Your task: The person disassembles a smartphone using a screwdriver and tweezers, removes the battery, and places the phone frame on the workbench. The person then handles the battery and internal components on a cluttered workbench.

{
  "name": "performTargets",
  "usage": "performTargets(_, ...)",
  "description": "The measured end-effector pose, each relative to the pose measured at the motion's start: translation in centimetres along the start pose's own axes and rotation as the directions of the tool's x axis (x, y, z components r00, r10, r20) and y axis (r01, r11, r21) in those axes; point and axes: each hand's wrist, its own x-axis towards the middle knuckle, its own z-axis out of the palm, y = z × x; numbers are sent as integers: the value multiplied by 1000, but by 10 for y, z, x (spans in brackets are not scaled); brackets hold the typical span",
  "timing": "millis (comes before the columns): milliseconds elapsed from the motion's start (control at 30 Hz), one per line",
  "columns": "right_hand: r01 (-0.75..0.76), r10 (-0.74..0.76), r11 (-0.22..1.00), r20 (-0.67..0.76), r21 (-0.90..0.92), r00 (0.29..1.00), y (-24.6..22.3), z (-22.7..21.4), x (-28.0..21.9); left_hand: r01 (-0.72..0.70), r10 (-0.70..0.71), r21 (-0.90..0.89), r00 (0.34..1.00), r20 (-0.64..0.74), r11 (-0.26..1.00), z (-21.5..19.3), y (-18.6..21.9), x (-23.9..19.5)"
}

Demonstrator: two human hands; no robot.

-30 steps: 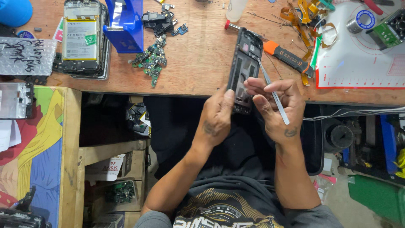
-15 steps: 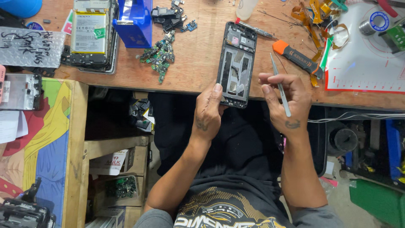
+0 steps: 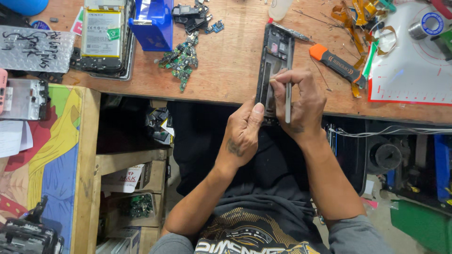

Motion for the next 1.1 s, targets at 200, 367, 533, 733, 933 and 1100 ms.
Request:
performTargets(200,-119,115,903,35,412,993,19,2,-14,98,-88,-230,995,54,968,-4,-13,2)
performTargets(367,-174,250,526,44,832,967,40,-18,-20,49,-42,-513,999,25,857,-9,-29,8)
performTargets(533,-228,332,603,20,764,943,45,-36,-32,31,-42,-591,999,-6,806,-11,-36,9)
performTargets(733,-270,267,884,62,382,962,42,-41,-34,-12,-2,-591,1000,-23,807,-12,-37,11)
performTargets(933,-236,204,953,178,187,963,33,-41,-16,-52,19,-531,998,-67,846,-15,-35,13)
performTargets(1100,-16,37,998,352,-61,935,25,-44,11,-59,19,-511,996,-82,858,-18,-32,12)
